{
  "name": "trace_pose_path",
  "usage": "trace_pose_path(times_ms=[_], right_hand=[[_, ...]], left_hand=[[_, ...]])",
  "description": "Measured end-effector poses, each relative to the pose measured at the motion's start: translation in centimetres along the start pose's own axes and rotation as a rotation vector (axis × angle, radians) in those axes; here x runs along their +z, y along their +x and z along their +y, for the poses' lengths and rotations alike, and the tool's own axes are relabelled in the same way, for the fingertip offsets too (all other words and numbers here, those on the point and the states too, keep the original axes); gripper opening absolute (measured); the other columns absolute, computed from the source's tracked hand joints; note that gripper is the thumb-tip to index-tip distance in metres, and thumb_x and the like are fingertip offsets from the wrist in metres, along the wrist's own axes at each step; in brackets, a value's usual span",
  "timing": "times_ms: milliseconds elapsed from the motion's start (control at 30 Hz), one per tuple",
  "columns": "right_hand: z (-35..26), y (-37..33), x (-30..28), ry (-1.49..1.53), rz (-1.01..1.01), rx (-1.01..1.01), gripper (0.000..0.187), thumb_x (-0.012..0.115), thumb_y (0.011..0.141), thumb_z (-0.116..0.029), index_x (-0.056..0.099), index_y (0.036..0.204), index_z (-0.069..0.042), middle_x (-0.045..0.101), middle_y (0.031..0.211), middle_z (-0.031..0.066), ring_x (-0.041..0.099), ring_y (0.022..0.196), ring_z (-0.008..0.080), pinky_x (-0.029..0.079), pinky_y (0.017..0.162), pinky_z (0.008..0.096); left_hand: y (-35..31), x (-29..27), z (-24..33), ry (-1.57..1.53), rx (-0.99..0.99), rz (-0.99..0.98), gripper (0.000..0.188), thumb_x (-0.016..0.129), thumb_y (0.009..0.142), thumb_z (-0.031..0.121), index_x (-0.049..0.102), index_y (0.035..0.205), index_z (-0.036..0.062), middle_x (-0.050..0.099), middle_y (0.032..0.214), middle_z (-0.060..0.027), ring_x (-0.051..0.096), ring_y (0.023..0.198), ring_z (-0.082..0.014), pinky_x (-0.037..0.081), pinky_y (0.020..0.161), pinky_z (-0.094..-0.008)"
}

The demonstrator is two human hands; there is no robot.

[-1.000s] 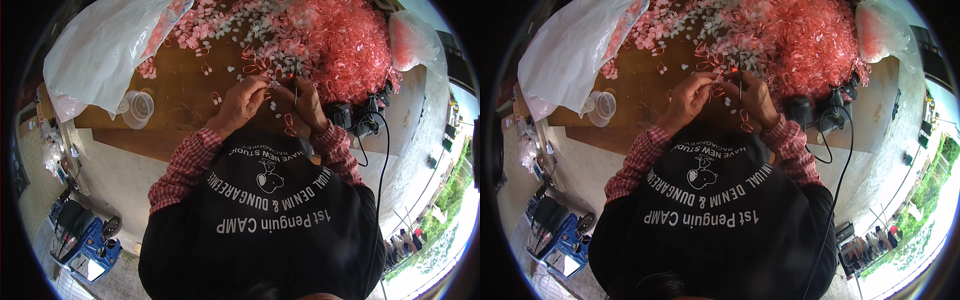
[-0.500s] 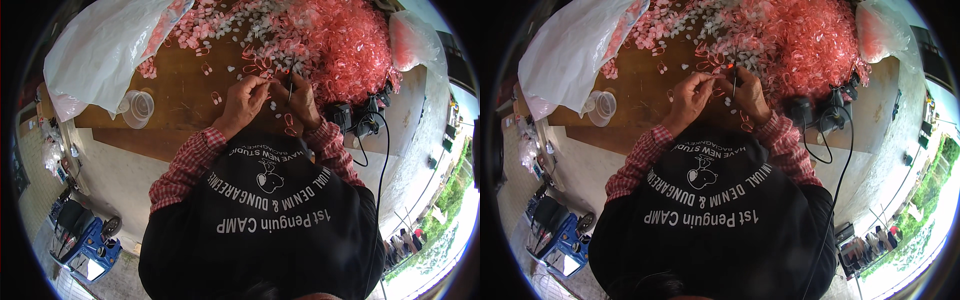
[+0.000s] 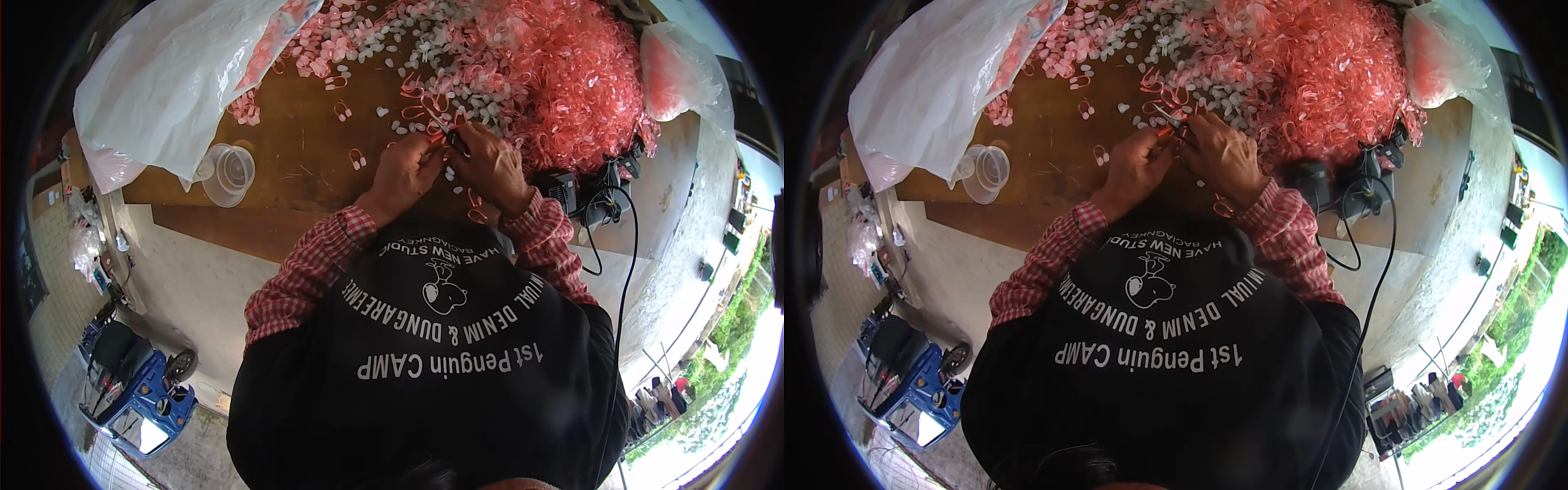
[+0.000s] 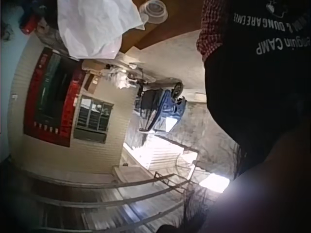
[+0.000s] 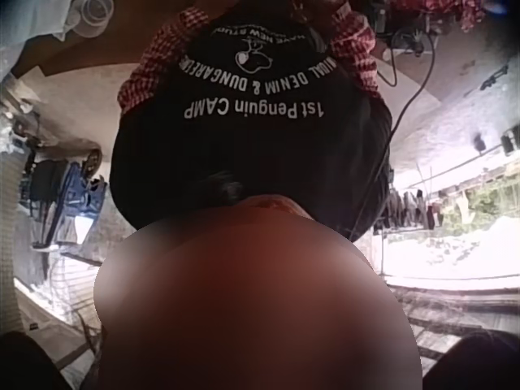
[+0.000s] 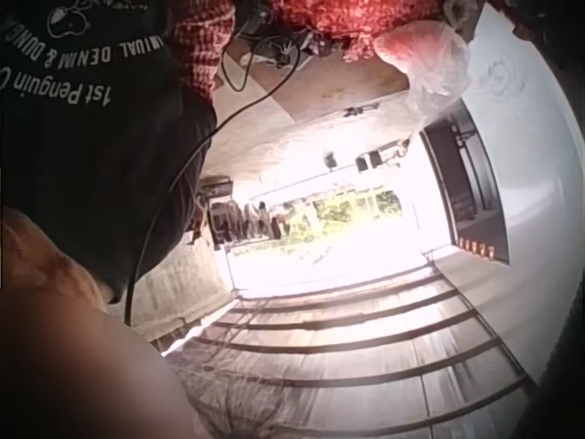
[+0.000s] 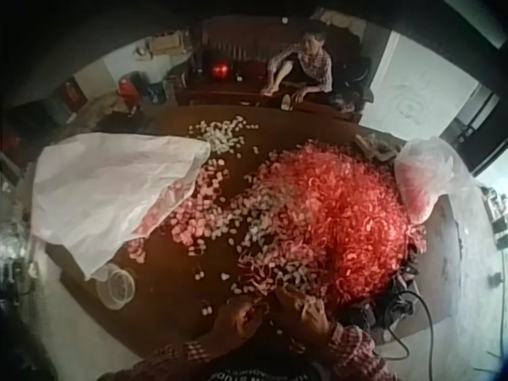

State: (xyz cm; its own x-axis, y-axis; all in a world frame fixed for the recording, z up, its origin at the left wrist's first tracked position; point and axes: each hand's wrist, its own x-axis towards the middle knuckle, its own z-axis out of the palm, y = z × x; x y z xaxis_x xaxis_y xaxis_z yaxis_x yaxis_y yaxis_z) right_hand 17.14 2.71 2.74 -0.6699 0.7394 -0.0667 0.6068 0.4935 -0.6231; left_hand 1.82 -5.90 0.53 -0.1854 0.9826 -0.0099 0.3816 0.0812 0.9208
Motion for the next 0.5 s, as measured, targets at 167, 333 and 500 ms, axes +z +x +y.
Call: trace_pose_path(times_ms=[167,333,500], right_hand=[[0.6,0.1,-0.7,0.459,-0.062,0.181,0.021,0.067,0.085,-0.018,0.063,0.097,-0.001,0.061,0.074,0.0118,0.058,0.067,0.0134,0.047,0.062,0.0291],[0.1,-0.1,-0.8,0.602,0.082,0.215,0.017,0.065,0.087,-0.015,0.062,0.095,-0.001,0.059,0.071,0.0084,0.052,0.066,0.0070,0.045,0.060,0.0266],[0.6,0.0,-0.9,0.340,0.195,0.025,0.015,0.067,0.086,-0.013,0.058,0.087,-0.001,0.057,0.070,0.0095,0.052,0.063,0.0105,0.044,0.057,0.0293]], left_hand=[[0.9,-0.9,0.5,-0.069,-0.023,-0.038,0.013,0.065,0.088,0.009,0.065,0.097,-0.0005,0.066,0.079,-0.0071,0.062,0.067,-0.0102,0.049,0.058,-0.0243],[1.6,-1.0,0.4,-0.345,-0.205,-0.152,0.011,0.065,0.088,0.011,0.065,0.090,0.0003,0.063,0.073,-0.0014,0.055,0.065,-0.0032,0.045,0.054,-0.0218],[2.2,-0.9,0.4,-0.552,-0.352,-0.327,0.018,0.064,0.092,0.018,0.065,0.095,0.0004,0.061,0.075,0.0009,0.057,0.065,-0.0048,0.045,0.060,-0.0204]])
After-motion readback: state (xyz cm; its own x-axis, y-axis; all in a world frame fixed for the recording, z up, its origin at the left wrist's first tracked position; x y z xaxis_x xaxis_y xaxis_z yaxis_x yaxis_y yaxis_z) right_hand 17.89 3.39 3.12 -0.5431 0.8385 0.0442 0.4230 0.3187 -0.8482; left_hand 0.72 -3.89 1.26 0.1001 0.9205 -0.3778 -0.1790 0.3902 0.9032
